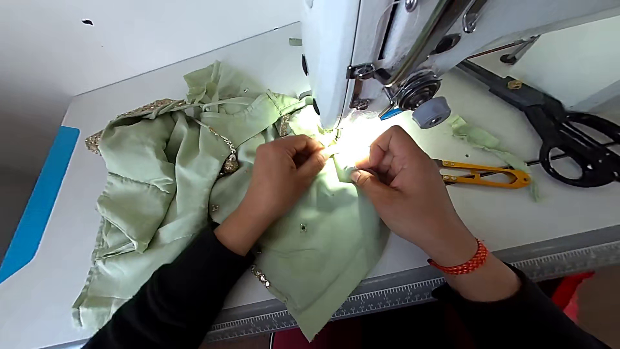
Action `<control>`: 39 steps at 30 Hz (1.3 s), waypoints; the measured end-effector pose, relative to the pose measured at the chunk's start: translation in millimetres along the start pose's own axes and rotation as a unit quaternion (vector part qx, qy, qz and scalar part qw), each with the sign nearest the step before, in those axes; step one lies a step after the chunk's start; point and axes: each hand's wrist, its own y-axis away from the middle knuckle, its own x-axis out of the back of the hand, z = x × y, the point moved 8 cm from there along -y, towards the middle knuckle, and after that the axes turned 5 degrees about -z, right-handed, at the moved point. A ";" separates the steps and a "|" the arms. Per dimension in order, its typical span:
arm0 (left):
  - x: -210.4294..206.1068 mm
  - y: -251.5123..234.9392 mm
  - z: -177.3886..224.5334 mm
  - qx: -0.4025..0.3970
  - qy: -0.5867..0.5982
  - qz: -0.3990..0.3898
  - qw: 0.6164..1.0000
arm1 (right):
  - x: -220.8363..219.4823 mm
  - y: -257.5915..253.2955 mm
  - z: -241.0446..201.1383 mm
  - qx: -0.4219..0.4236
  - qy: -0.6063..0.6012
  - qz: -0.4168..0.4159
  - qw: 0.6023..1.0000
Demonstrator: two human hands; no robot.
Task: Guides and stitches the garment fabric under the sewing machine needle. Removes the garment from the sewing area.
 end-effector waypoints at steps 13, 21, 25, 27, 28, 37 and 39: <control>-12.4 4.6 23.1 -0.125 -0.056 0.000 0.991 | 0.9 -0.1 1.5 -0.018 -0.002 0.011 1.000; -17.7 4.6 23.6 -0.075 -0.118 0.002 0.990 | 0.5 -0.7 1.1 -0.015 0.000 0.016 1.000; -20.5 6.5 30.6 -0.059 -0.165 0.027 0.984 | 0.7 0.4 -2.0 0.001 0.013 0.013 1.000; -20.8 7.4 32.0 -0.055 -0.179 0.035 0.982 | 0.3 0.6 -2.4 0.004 0.015 0.016 1.000; -21.1 7.5 32.8 -0.056 -0.185 0.038 0.980 | 0.5 0.7 -2.7 0.006 0.014 0.018 1.000; -9.0 -4.0 13.1 0.016 -0.206 0.016 0.978 | -0.1 3.4 -6.5 0.025 0.034 0.024 0.999; -4.2 -2.7 7.8 0.013 -0.203 0.026 0.979 | 0.4 4.1 -7.0 0.020 0.029 0.020 0.999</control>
